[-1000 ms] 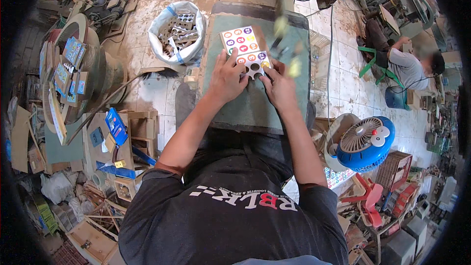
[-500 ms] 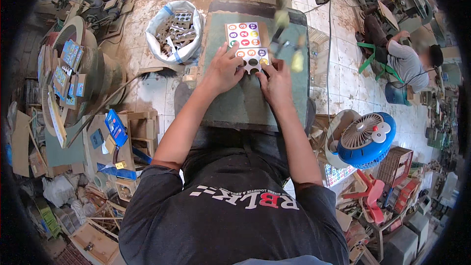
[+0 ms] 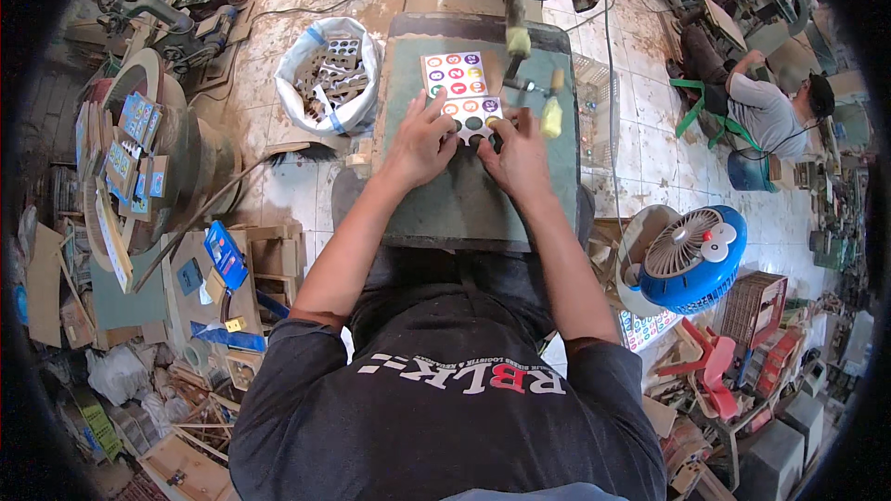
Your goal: The person cuts number puzzle pieces from wooden boards using a scroll saw machine.
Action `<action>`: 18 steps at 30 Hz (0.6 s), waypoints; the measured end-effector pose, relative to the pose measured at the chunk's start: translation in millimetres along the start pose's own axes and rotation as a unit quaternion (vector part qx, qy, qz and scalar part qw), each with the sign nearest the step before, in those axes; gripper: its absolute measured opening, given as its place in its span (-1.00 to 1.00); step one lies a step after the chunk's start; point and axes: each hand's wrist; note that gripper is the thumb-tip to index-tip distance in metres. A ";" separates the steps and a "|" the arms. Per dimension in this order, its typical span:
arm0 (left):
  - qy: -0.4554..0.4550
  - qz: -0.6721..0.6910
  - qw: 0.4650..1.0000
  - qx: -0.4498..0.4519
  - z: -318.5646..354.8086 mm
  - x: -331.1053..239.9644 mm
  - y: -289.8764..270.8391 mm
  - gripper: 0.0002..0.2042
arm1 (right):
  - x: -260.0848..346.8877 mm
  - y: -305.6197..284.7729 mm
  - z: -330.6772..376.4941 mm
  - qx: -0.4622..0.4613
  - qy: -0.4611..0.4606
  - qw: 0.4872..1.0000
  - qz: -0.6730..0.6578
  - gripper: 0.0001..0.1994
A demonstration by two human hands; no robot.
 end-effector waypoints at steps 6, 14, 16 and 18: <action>-0.028 0.076 0.996 -0.048 3.1 1.3 0.8 -0.80 | -12.3 -20.6 -1.0 0.035 0.006 0.998 -0.058 -0.12; -0.058 0.113 0.991 -0.039 1.7 0.3 -7.1 -0.83 | -24.0 -7.2 -18.5 0.032 0.034 0.999 0.003 -0.24; -0.049 0.111 0.992 -0.027 7.0 5.0 -14.2 -0.84 | -36.4 -19.2 -12.7 0.003 0.024 0.998 -0.056 -0.52; -0.038 0.116 0.992 -0.012 6.4 6.7 -18.4 -0.84 | -63.4 -27.5 0.1 -0.144 0.078 0.985 -0.053 -0.68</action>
Point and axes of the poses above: each hand's wrist, its own z-axis away from the middle knuckle, its own y-axis out of the palm, x = y × z, and after that the axes turned 4 degrees about -x, right-handed
